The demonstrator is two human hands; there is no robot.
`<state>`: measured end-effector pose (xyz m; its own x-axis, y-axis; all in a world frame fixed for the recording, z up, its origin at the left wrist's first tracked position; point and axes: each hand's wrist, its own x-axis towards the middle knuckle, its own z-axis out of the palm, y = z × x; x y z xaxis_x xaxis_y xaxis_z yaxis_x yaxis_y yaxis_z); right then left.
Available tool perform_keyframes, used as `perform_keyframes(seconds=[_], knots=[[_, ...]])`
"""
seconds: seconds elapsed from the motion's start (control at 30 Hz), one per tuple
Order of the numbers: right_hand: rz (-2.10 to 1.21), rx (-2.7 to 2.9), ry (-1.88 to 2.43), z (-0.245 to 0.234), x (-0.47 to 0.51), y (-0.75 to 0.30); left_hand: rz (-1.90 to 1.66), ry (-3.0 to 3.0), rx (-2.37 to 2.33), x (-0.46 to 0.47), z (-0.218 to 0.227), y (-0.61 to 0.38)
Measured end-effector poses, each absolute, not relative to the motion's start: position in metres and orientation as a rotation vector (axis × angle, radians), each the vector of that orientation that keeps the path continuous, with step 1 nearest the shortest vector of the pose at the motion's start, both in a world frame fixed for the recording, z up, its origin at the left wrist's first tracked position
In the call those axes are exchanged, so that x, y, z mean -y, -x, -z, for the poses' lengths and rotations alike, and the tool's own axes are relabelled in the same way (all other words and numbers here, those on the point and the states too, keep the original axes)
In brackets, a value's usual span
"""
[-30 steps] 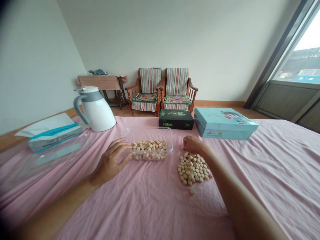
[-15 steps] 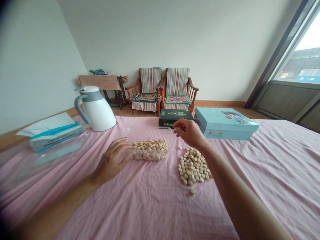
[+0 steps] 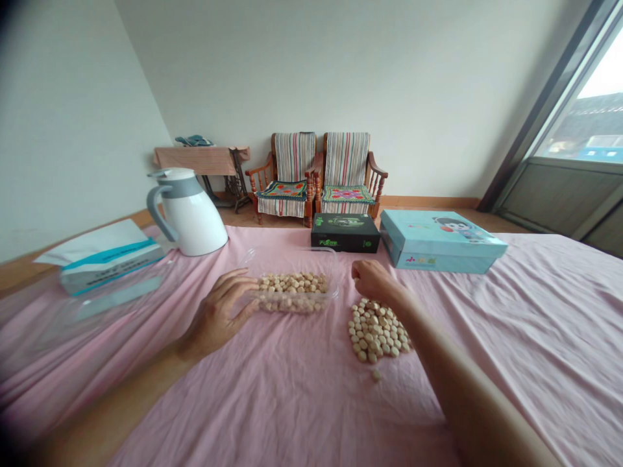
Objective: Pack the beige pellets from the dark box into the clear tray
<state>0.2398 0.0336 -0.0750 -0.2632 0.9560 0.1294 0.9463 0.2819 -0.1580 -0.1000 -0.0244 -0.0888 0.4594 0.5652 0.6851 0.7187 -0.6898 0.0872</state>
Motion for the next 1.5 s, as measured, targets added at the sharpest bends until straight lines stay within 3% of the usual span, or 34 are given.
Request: perform_keyframes(seconds=[0.1, 0.33, 0.43, 0.6, 0.77, 0.97, 1.07, 1.33, 1.5], knots=[[-0.133, 2.113, 1.633, 0.058, -0.031, -0.238, 1.047, 2.492, 1.121, 0.025, 0.089, 0.1], [-0.749, 1.728, 1.038, 0.033, -0.017, -0.212, 1.036, 2.493, 1.119, 0.025, 0.088, 0.1], [-0.573, 1.712, 1.242, 0.035, -0.023, -0.228, 1.041, 2.498, 1.118, 0.025, 0.088, 0.1], [-0.043, 2.067, 2.018, 0.054, -0.036, -0.267, 1.044, 2.493, 1.115, 0.024, 0.088, 0.1], [-0.034, 2.244, 2.363, 0.077, -0.042, -0.273, 1.046, 2.492, 1.113, 0.024, 0.089, 0.1], [-0.012, 2.235, 2.304, 0.078, -0.043, -0.273, 1.049, 2.494, 1.123, 0.025, 0.088, 0.1], [-0.056, 2.135, 1.979, 0.065, -0.04, -0.265, 1.045, 2.499, 1.121, 0.024, 0.088, 0.1], [-0.775, 1.818, 1.038, 0.029, -0.012, -0.213, 1.047, 2.489, 1.122, 0.023, 0.09, 0.101], [-0.35, 2.036, 1.48, 0.033, -0.017, -0.228, 1.046, 2.486, 1.12, 0.023, 0.09, 0.1]])
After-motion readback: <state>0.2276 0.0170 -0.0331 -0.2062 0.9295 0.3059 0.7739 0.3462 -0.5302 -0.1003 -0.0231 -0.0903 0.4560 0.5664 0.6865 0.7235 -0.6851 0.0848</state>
